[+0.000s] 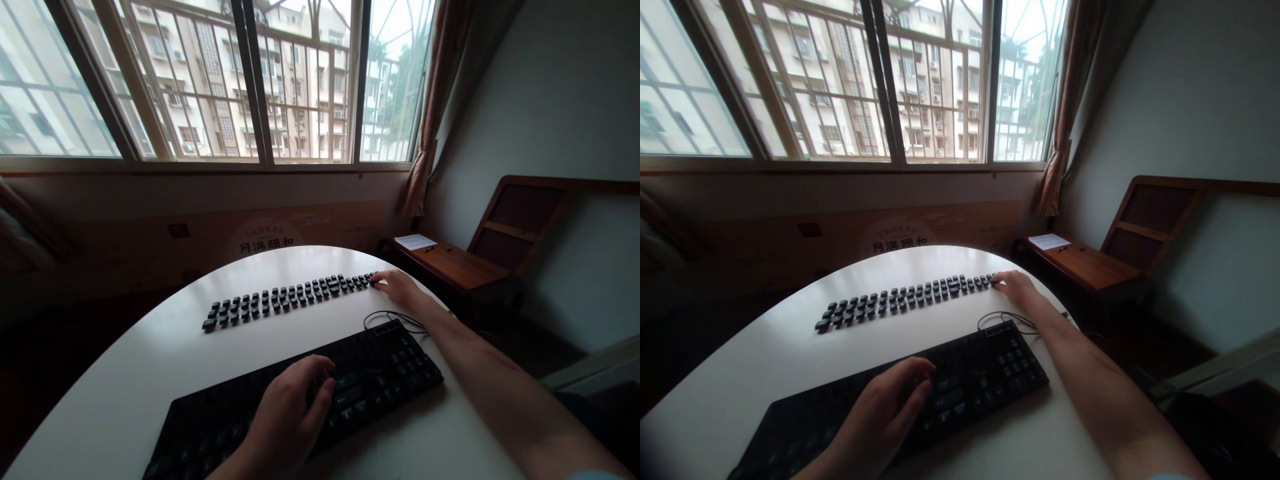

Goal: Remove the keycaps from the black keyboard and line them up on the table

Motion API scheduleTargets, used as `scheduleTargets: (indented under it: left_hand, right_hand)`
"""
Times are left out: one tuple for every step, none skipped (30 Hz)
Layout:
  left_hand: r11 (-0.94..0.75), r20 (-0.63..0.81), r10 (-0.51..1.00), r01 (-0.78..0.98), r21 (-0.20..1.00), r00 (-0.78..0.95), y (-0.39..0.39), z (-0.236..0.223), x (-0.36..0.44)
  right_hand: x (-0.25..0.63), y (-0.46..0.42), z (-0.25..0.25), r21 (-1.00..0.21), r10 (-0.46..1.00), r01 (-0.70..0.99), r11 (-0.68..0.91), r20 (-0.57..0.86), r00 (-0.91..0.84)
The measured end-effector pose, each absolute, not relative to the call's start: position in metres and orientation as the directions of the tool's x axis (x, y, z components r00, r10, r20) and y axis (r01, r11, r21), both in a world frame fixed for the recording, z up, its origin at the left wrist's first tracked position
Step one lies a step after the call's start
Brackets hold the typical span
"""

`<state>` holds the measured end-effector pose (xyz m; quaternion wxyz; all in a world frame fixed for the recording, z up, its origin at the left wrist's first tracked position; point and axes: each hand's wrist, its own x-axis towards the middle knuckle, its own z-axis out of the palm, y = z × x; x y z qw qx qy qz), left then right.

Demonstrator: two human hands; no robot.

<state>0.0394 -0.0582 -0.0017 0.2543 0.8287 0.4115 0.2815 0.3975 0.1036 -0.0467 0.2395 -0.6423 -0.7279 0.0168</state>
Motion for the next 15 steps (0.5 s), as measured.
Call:
scheduleTargets:
  left_hand:
    - [-0.533,0.262,0.825,0.538,0.653,0.500,-0.0581,-0.0018,0.0395]
    - [-0.531,0.260,0.826,0.539,0.653,0.499,-0.0581,-0.0015,0.0397]
    - [-0.528,0.253,0.828,0.542,0.654,0.501,-0.0583,-0.0010,0.0399]
    - [-0.525,0.246,0.829,0.545,0.653,0.503,-0.0585,-0.0004,0.0401]
    - [-0.524,0.243,0.829,0.547,0.652,0.505,-0.0588,0.0001,0.0403]
    - [-0.525,0.243,0.828,0.548,0.651,0.505,-0.0591,0.0003,0.0404]
    - [-0.526,0.243,0.828,0.548,0.650,0.505,-0.0594,0.0004,0.0404]
    - [-0.526,0.244,0.828,0.550,0.649,0.504,-0.0597,0.0003,0.0404]
    - [-0.527,0.245,0.828,0.552,0.647,0.504,-0.0599,0.0001,0.0404]
    - [-0.527,0.243,0.828,0.554,0.644,0.505,-0.0600,0.0000,0.0403]
    - [-0.525,0.240,0.829,0.558,0.642,0.505,-0.0600,0.0000,0.0402]
    - [-0.524,0.236,0.830,0.562,0.640,0.506,-0.0600,0.0002,0.0401]
    - [-0.523,0.234,0.830,0.564,0.639,0.506,-0.0598,0.0004,0.0401]
    - [-0.523,0.233,0.830,0.564,0.639,0.506,-0.0597,0.0006,0.0401]
    - [-0.523,0.232,0.830,0.563,0.640,0.507,-0.0595,0.0009,0.0403]
  right_hand:
    - [0.3966,0.1028,-0.0458,-0.328,0.943,0.929,0.174,0.328,-0.060]
    - [0.3958,0.1019,-0.0449,-0.324,0.942,0.930,0.172,0.330,-0.060]
    - [0.3949,0.1010,-0.0441,-0.320,0.941,0.932,0.170,0.332,-0.057]
    - [0.3941,0.1002,-0.0435,-0.317,0.940,0.934,0.166,0.336,-0.053]
    - [0.3932,0.0996,-0.0431,-0.313,0.939,0.936,0.160,0.341,-0.046]
    - [0.3923,0.0992,-0.0429,-0.310,0.937,0.938,0.153,0.346,-0.039]
    - [0.3915,0.0990,-0.0428,-0.307,0.936,0.941,0.146,0.350,-0.031]
    - [0.3906,0.0990,-0.0428,-0.304,0.935,0.943,0.138,0.353,-0.023]
    - [0.3899,0.0991,-0.0429,-0.301,0.934,0.945,0.131,0.356,-0.016]
    - [0.3893,0.0992,-0.0429,-0.299,0.934,0.946,0.123,0.358,-0.009]
    - [0.3888,0.0993,-0.0429,-0.298,0.934,0.947,0.118,0.358,-0.003]
    - [0.3885,0.0991,-0.0429,-0.297,0.934,0.948,0.114,0.358,0.000]
    - [0.3884,0.0988,-0.0429,-0.296,0.935,0.949,0.110,0.356,0.003]
    - [0.3885,0.0984,-0.0429,-0.296,0.936,0.949,0.108,0.353,0.004]
    - [0.3886,0.0978,-0.0429,-0.297,0.937,0.949,0.106,0.350,0.005]
